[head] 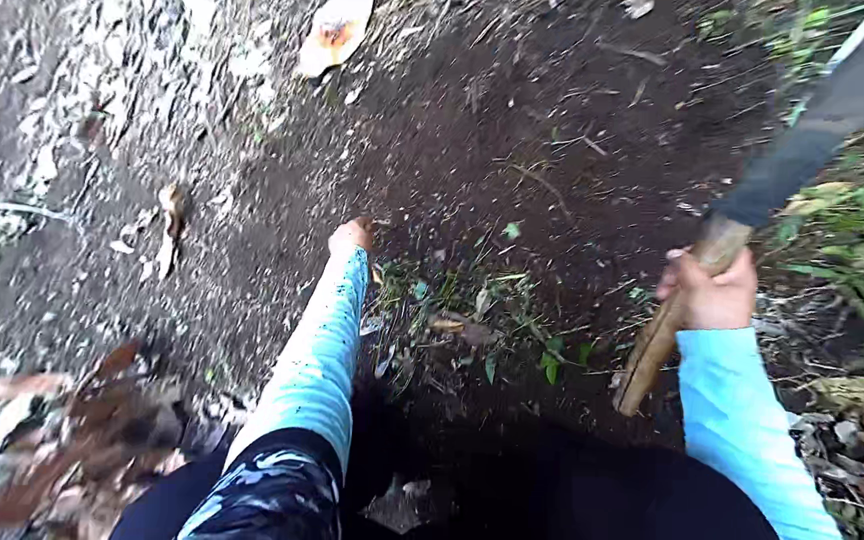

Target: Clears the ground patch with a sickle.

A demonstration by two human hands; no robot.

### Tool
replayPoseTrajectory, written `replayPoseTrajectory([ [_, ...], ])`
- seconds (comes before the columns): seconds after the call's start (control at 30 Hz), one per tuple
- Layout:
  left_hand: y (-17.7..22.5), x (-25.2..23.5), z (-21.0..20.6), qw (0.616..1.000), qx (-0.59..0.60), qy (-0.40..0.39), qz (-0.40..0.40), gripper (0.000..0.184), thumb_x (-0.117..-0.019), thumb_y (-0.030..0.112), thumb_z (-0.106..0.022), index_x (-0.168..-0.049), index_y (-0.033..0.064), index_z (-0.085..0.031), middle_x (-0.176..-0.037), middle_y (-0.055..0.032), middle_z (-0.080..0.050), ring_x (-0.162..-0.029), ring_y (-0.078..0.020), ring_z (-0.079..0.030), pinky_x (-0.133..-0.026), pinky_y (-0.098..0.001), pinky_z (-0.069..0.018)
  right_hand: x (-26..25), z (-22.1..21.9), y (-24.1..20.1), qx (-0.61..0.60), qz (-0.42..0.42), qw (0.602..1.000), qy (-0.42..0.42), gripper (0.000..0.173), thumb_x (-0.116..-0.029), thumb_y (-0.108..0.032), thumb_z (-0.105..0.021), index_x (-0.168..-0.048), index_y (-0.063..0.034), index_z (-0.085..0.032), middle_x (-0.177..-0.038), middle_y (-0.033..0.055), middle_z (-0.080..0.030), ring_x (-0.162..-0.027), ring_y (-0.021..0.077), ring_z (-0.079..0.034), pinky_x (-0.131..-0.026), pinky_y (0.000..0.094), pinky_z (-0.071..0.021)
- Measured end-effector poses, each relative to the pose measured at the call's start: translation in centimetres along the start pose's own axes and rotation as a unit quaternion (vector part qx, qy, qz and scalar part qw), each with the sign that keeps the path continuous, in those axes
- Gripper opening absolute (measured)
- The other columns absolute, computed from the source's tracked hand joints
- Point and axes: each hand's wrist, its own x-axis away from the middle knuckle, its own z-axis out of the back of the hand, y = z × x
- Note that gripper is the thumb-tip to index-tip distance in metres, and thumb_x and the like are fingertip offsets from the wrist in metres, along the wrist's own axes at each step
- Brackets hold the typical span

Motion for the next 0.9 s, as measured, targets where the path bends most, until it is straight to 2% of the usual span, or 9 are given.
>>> replayPoseTrajectory([
  [0.1,-6.6,2.2,-5.1,0.998,0.043,0.054,-0.003,0.034,-0.1021,0.013,-0.058,-0.135,0.0067,-0.066,-0.153,-0.0262,-0.047,-0.142,-0.0527,-0.039,-0.110,-0.0786,-0.0273,0.4,-0.2,1.1,-0.029,-0.007,1.000,0.009,0.027,-0.1003,-0.004,-0.057,-0.123,-0.0034,-0.043,-0.066,-0.0082,-0.053,-0.047,0.0017,-0.055,-0.050,0.0191,-0.0542],
  [0.17,-7.6,3.0,-8.8,0.986,0.162,0.036,-0.025,0.050,-0.1086,0.031,-0.051,-0.152,0.0064,-0.049,-0.164,-0.0290,-0.029,-0.150,-0.0531,-0.028,-0.117,-0.0737,-0.0220,0.8,-0.3,1.7,-0.037,-0.029,0.999,0.002,0.023,-0.1007,-0.003,-0.056,-0.120,-0.0031,-0.044,-0.064,-0.0075,-0.052,-0.046,0.0017,-0.054,-0.049,0.0182,-0.0537],
  [0.23,-4.4,4.4,-11.1,0.963,0.263,0.051,-0.026,0.065,-0.1037,0.044,-0.058,-0.157,0.0100,-0.042,-0.165,-0.0311,-0.024,-0.149,-0.0580,-0.023,-0.118,-0.0744,-0.0179,1.3,-0.5,1.8,-0.046,-0.059,0.997,-0.008,0.020,-0.1032,-0.003,-0.054,-0.120,-0.0040,-0.043,-0.065,-0.0069,-0.051,-0.046,0.0014,-0.053,-0.049,0.0170,-0.0528],
  [0.3,0.6,6.5,-11.8,0.961,0.274,0.040,-0.019,0.079,-0.0939,0.054,-0.068,-0.158,0.0180,-0.042,-0.165,-0.0294,-0.025,-0.146,-0.0613,-0.024,-0.107,-0.0810,-0.0275,1.8,-0.8,1.8,-0.061,-0.081,0.995,-0.009,0.016,-0.1044,-0.003,-0.052,-0.118,-0.0052,-0.043,-0.063,-0.0063,-0.051,-0.045,0.0017,-0.052,-0.047,0.0167,-0.0517],
  [0.43,8.2,11.2,-13.2,0.982,0.161,-0.029,-0.097,0.100,-0.0721,0.059,-0.088,-0.157,0.0308,-0.043,-0.166,-0.0269,-0.024,-0.143,-0.0593,-0.032,-0.097,-0.0814,-0.0389,2.2,-0.8,2.8,-0.073,-0.079,0.994,-0.019,0.013,-0.1033,0.000,-0.053,-0.111,-0.0054,-0.045,-0.061,-0.0058,-0.051,-0.042,0.0028,-0.052,-0.045,0.0172,-0.0511],
  [0.5,9.8,13.6,-15.6,0.980,0.073,-0.068,-0.172,0.107,-0.0653,0.059,-0.092,-0.157,0.0409,-0.040,-0.169,-0.0233,-0.018,-0.147,-0.0586,-0.025,-0.100,-0.0852,-0.0328,2.4,-0.9,3.2,-0.071,-0.076,0.994,-0.027,0.014,-0.1025,0.000,-0.054,-0.113,-0.0048,-0.045,-0.062,-0.0056,-0.051,-0.043,0.0028,-0.052,-0.045,0.0176,-0.0514],
  [0.6,10.2,17.1,-18.9,0.950,-0.023,-0.140,-0.280,0.099,-0.0733,0.039,-0.091,-0.157,0.0441,-0.039,-0.172,-0.0205,-0.011,-0.150,-0.0627,-0.009,-0.101,-0.0917,-0.0167,2.7,-1.6,3.4,-0.068,-0.084,0.993,-0.037,0.019,-0.1023,0.000,-0.054,-0.118,-0.0043,-0.044,-0.064,-0.0047,-0.051,-0.044,0.0034,-0.052,-0.045,0.0183,-0.0515],
  [0.77,6.8,18.1,-18.8,0.895,-0.102,-0.206,-0.383,0.078,-0.0849,-0.006,-0.073,-0.150,0.0320,-0.053,-0.165,-0.0237,-0.029,-0.146,-0.0609,-0.028,-0.101,-0.0835,-0.0331,2.5,-3.5,2.9,-0.048,-0.086,0.992,-0.074,0.023,-0.1024,-0.002,-0.055,-0.122,-0.0041,-0.044,-0.065,-0.0051,-0.051,-0.044,0.0026,-0.051,-0.045,0.0175,-0.0509],
  [0.9,-5.8,16.3,-16.3,0.965,-0.068,-0.121,-0.223,0.039,-0.1010,0.006,-0.058,-0.135,0.0228,-0.068,-0.154,-0.0130,-0.052,-0.142,-0.0444,-0.046,-0.106,-0.0674,-0.0439,2.0,-3.7,2.9,-0.054,-0.074,0.988,-0.121,0.023,-0.1031,-0.002,-0.054,-0.123,-0.0047,-0.043,-0.064,-0.0061,-0.052,-0.044,0.0028,-0.052,-0.045,0.0176,-0.0510],
])
